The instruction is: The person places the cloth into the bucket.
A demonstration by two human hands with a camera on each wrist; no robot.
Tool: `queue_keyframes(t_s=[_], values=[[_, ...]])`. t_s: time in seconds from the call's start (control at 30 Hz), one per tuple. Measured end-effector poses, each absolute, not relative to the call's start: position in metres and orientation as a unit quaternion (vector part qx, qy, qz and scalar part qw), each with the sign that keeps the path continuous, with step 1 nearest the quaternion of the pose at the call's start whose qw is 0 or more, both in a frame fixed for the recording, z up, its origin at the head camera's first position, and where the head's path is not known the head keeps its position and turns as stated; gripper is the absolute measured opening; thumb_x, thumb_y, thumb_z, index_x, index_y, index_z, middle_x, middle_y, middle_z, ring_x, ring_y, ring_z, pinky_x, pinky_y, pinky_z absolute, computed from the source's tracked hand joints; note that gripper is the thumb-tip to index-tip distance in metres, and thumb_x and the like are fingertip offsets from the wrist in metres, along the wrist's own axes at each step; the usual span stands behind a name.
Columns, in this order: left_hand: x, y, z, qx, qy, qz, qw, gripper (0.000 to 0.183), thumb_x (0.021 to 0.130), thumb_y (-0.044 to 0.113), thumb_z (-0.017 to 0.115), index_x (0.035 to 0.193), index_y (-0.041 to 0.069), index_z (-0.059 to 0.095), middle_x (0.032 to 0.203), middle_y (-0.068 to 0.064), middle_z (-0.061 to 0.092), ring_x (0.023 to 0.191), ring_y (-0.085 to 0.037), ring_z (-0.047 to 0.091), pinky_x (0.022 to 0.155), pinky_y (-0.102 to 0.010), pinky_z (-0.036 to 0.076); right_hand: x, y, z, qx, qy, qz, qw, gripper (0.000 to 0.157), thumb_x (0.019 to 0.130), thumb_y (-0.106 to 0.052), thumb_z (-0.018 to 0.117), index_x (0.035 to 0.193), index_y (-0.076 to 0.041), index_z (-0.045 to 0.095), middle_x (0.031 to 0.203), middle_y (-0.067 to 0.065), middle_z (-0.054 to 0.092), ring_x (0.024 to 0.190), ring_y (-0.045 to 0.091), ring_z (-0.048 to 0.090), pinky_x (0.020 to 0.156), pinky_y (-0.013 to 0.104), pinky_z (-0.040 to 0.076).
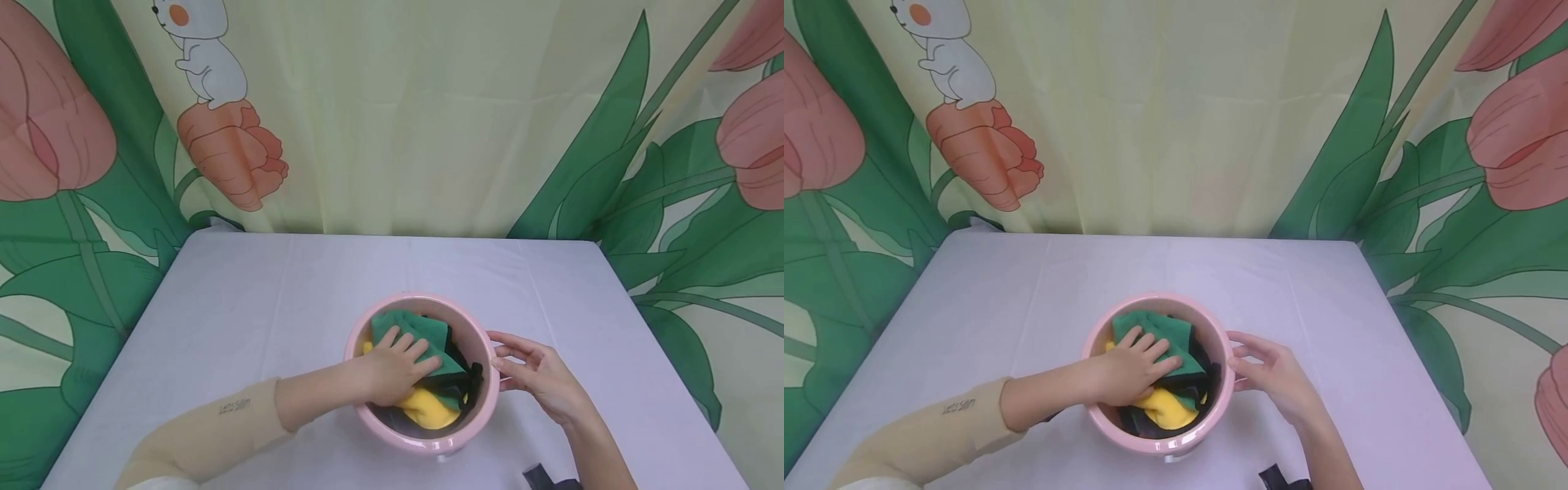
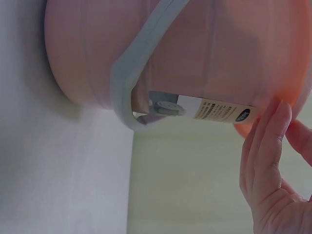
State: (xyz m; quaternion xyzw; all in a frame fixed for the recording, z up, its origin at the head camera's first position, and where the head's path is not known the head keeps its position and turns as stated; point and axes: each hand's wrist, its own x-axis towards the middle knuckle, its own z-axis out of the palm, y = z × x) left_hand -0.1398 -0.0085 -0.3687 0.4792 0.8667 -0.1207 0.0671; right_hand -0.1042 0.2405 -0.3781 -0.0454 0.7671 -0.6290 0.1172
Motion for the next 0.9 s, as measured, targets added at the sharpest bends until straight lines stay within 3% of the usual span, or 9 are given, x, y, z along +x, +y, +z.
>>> queue_keyframes(t_s=[0.27,0.63,0.8,0.9], values=[[-0.142,-0.011,-0.366,0.476,0.868,-0.107,0.094,0.045,0.090,0.035,0.052,0.130,0.029,0.033,0.118,0.003,0.038,0.112,-0.018,0.036,0.103,-0.042,0.029,-0.105,0.241,-0.380,-0.042,0.765,-0.631,0.119,0.044,0.088,-0.006,0.056,0.128,0.007,0.044,0.095,0.011,0.060,0.076,0.022,0.066,0.066,0.037,0.055],[-0.138,-0.038,-0.351,0.505,0.860,-0.003,0.067,0.060,0.086,0.051,0.053,0.135,0.021,0.038,0.121,0.001,0.042,0.113,-0.018,0.039,0.102,-0.033,0.029,-0.104,0.240,-0.381,-0.052,0.770,-0.626,0.113,0.043,0.089,-0.006,0.056,0.128,0.007,0.044,0.095,0.011,0.060,0.075,0.022,0.066,0.065,0.038,0.055],[-0.143,-0.053,-0.338,0.468,0.875,0.113,0.044,0.054,0.087,0.043,0.056,0.131,0.014,0.045,0.125,-0.004,0.045,0.114,-0.019,0.043,0.100,-0.034,0.037,-0.103,0.241,-0.380,-0.084,0.795,-0.592,0.100,0.043,0.088,-0.008,0.057,0.128,0.005,0.047,0.099,0.018,0.057,0.076,0.020,0.067,0.067,0.034,0.055],[-0.152,-0.061,-0.330,0.427,0.886,0.180,-0.001,0.047,0.087,0.034,0.059,0.126,0.010,0.049,0.121,-0.005,0.050,0.109,-0.020,0.048,0.093,-0.035,0.044,-0.104,0.244,-0.377,-0.118,0.834,-0.533,0.080,0.042,0.087,-0.010,0.060,0.126,0.002,0.049,0.101,0.018,0.058,0.078,0.015,0.066,0.069,0.029,0.054]])
